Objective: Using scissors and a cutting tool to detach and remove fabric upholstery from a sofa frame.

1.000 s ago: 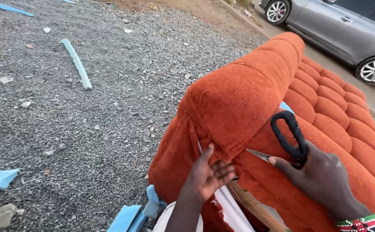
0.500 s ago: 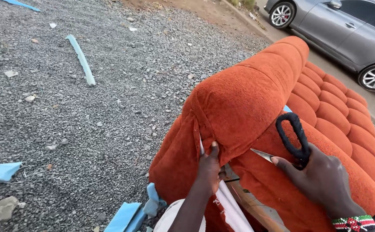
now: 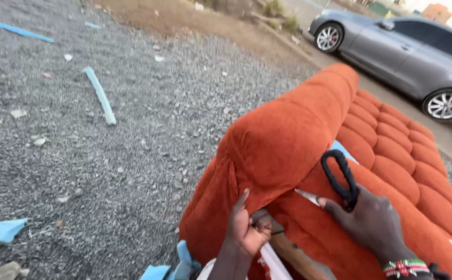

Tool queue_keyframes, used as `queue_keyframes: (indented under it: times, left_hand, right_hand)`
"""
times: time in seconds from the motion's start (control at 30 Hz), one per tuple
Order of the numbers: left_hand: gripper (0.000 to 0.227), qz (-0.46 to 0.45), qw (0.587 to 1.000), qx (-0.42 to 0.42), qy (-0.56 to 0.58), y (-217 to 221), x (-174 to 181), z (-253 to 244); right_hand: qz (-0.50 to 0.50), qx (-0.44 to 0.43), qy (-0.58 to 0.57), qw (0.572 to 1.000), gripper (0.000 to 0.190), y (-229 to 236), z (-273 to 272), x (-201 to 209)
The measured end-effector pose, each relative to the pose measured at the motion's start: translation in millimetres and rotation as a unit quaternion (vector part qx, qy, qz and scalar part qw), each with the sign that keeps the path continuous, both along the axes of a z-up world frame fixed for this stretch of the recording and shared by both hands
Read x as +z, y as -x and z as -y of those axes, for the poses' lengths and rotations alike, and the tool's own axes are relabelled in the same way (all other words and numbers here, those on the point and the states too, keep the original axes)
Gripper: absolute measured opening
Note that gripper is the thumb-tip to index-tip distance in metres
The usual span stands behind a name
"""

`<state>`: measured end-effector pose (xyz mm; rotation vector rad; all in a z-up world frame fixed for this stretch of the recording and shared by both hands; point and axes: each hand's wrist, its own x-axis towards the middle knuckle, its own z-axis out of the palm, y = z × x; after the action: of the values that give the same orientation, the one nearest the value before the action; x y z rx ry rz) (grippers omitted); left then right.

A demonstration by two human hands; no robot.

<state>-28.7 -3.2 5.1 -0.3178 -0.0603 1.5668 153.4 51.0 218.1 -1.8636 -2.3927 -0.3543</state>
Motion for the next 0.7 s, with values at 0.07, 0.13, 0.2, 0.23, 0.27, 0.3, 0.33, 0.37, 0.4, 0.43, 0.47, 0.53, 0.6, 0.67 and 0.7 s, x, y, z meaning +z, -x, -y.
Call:
queue_keyframes:
  times: [0.07,0.13,0.2,0.23,0.27,0.3,0.33,0.37,0.4,0.43,0.47,0.53,0.6,0.67,0.7]
  left_hand:
    - [0.041,0.162,0.986,-0.013,-0.035,2,1,-7]
    - [0.033,0.03,0.996,0.065,-0.06,10,20,-4]
    - [0.026,-0.104,0.982,0.132,-0.084,12,47,17]
    - [0.027,-0.445,0.871,0.21,0.018,15,68,33]
    - [0.045,-0.725,0.624,0.27,0.109,27,93,43]
    - [0.045,-0.732,0.616,0.272,0.105,35,91,34]
    - [0.058,-0.817,0.443,0.362,0.076,41,89,29]
    - [0.074,-0.865,0.25,0.434,0.04,47,87,23]
    - [0.074,-0.867,0.245,0.433,0.038,50,75,15]
    - [0.054,-0.885,0.165,0.435,0.019,53,64,6]
    - [0.034,-0.895,0.084,0.437,-0.003,58,55,-8]
    - [0.031,-0.898,0.066,0.432,-0.038,74,46,-26]
    - [0.043,-0.902,0.05,0.423,-0.072,89,51,-36]
    - [0.038,-0.893,0.187,0.398,-0.099,107,72,-39]
    - [0.038,-0.894,0.186,0.395,-0.097,112,81,-35]
  right_hand:
    - [-0.005,-0.044,0.059,0.997,0.073,7,9,8]
    - [-0.013,-0.035,0.056,0.998,0.074,8,0,7]
    - [-0.021,-0.032,0.058,0.998,0.075,3,6,5]
    - [-0.019,-0.043,0.07,0.996,0.079,2,11,8]
    - [-0.027,-0.044,0.076,0.996,0.082,10,9,11]
    - [-0.038,-0.043,0.075,0.996,0.082,11,8,11]
    - [-0.037,-0.035,0.074,0.996,0.086,10,10,10]
    - [-0.035,-0.028,0.073,0.996,0.09,9,12,9]
    - [-0.04,-0.028,0.075,0.996,0.09,8,14,8]
    - [-0.037,-0.025,0.075,0.996,0.091,8,15,6]
    - [-0.036,-0.023,0.07,0.997,0.091,8,12,8]
    - [-0.082,0.0,0.056,0.995,0.08,9,14,13]
    - [-0.126,0.022,0.046,0.991,0.075,7,16,12]
    - [-0.122,0.032,0.035,0.991,0.076,7,14,10]
    - [-0.123,0.033,0.038,0.991,0.076,10,15,12]
